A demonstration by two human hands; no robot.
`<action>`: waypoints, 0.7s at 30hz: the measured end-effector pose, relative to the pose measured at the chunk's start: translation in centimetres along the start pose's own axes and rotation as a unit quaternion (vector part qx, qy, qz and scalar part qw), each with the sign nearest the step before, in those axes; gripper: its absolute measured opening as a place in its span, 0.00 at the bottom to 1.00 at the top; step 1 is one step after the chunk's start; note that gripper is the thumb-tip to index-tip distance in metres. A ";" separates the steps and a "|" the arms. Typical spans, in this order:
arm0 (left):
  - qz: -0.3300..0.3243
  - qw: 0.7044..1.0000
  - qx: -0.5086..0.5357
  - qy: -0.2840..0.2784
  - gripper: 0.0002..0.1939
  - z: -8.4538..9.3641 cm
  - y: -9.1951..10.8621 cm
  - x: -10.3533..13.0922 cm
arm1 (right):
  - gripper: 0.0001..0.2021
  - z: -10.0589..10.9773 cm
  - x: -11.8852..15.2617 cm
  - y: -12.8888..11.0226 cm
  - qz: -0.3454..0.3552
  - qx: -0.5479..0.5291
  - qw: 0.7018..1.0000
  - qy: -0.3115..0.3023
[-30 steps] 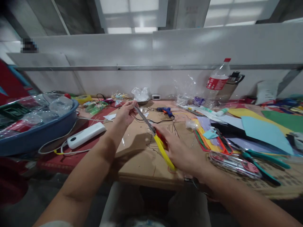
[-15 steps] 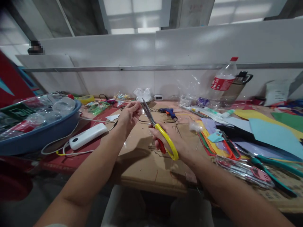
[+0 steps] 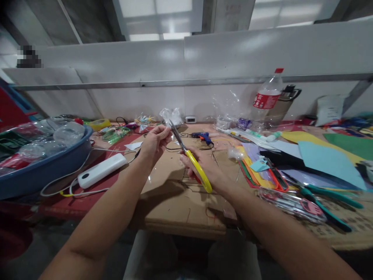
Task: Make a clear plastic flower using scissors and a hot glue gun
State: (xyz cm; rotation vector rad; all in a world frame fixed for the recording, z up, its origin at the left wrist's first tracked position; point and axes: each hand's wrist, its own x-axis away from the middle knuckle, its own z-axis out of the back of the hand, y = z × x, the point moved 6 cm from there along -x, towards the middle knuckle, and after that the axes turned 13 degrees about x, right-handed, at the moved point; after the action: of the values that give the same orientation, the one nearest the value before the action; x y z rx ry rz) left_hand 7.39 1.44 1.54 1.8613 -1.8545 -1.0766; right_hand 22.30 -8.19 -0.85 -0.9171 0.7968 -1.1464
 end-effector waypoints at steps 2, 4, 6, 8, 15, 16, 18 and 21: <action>0.017 1.000 -0.010 -0.010 0.12 -0.2 -0.3 0.1 | 0.21 0.0 -0.2 0.2 -0.013 -0.003 1.000 -0.003; 0.029 0.999 -0.019 -0.027 0.12 -0.4 -0.7 0.3 | 0.21 0.2 -0.3 0.0 -0.018 -0.006 1.000 0.000; 0.045 0.998 -0.028 -0.040 0.12 -0.5 -1.1 0.4 | 0.20 0.3 -0.4 -0.4 -0.015 -0.009 1.000 0.007; 0.064 0.996 -0.036 -0.047 0.12 -0.6 -1.5 0.5 | 0.19 0.4 -0.5 -0.7 -0.010 -0.013 1.000 0.010; 0.087 0.994 -0.037 -0.062 0.13 -0.9 -1.8 0.9 | 0.24 0.6 -0.3 -0.7 0.011 -0.002 1.000 0.014; 0.087 0.994 -0.037 -0.063 0.13 -0.9 -1.8 0.9 | 0.26 0.7 -0.3 -0.6 0.016 0.007 1.000 0.015; 0.087 0.994 -0.037 -0.063 0.13 -0.9 -1.8 0.9 | 0.29 0.9 -0.3 -0.5 0.028 0.039 0.999 0.025; 0.086 0.994 -0.037 -0.060 0.14 -0.9 -1.9 0.8 | 0.31 1.1 -0.4 -0.4 0.041 0.084 0.995 0.039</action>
State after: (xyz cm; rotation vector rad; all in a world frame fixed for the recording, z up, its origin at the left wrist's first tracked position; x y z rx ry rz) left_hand 9.24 0.62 0.60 1.5939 -1.9715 -1.2027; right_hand 23.03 -7.63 -0.01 -0.6970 0.7820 -1.1645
